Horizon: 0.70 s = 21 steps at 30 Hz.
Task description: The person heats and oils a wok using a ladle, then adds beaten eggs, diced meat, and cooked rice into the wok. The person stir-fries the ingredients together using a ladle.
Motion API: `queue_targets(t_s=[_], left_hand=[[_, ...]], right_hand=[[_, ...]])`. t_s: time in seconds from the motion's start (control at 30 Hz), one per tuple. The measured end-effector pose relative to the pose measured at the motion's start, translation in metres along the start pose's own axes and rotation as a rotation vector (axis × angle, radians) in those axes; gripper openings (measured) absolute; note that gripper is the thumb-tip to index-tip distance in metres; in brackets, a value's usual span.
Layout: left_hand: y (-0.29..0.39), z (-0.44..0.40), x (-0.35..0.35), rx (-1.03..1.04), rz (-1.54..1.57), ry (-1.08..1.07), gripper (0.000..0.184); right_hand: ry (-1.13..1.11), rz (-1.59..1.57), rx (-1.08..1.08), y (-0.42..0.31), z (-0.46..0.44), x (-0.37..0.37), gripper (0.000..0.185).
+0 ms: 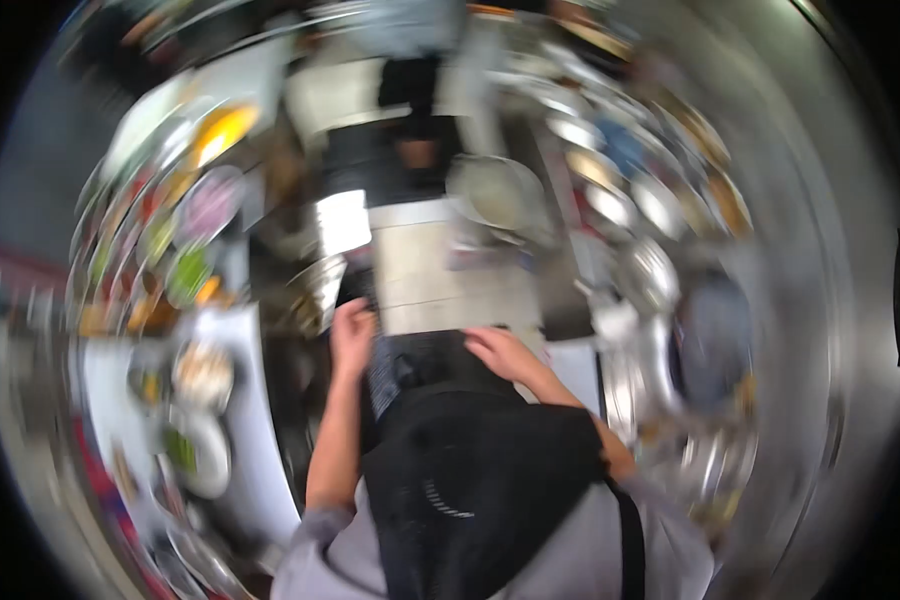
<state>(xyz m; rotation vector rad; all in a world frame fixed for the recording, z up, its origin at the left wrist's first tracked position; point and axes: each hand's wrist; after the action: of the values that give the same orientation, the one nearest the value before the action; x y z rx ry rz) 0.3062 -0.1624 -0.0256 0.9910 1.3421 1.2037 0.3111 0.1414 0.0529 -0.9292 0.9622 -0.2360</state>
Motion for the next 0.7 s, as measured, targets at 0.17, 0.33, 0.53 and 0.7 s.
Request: queue_targets(t_s=[0.17, 0.33, 0.53, 0.7], left_hand=[[-0.010, -0.008, 0.027, -0.146, 0.187, -0.368, 0.025], [0.011, -0.001, 0.115, -0.069, -0.049, -0.747, 0.024], [0.116, 0.059, 0.303, 0.531, -0.450, -1.129, 0.025], [0.184, 0.126, 0.452, 0.982, -0.464, -1.380, 0.059]], right_hand=[[0.289, -0.032, 0.129, 0.035, 0.070, -0.024, 0.031], [0.538, -0.136, 0.262, 0.048, 0.182, -0.018, 0.029], [0.970, -0.226, 0.468, 0.078, 0.332, 0.027, 0.027], [1.351, -0.287, 0.678, 0.071, 0.409, 0.043, 0.022]])
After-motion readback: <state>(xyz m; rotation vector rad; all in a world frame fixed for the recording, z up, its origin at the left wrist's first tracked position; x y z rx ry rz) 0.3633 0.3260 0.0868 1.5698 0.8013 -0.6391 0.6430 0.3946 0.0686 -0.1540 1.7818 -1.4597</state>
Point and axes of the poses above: each hand's wrist, its own z-axis away from the middle knuckle, its own x-axis out of the palm, y = z × x, and after that the axes turned 11 degrees about -y, right-handed
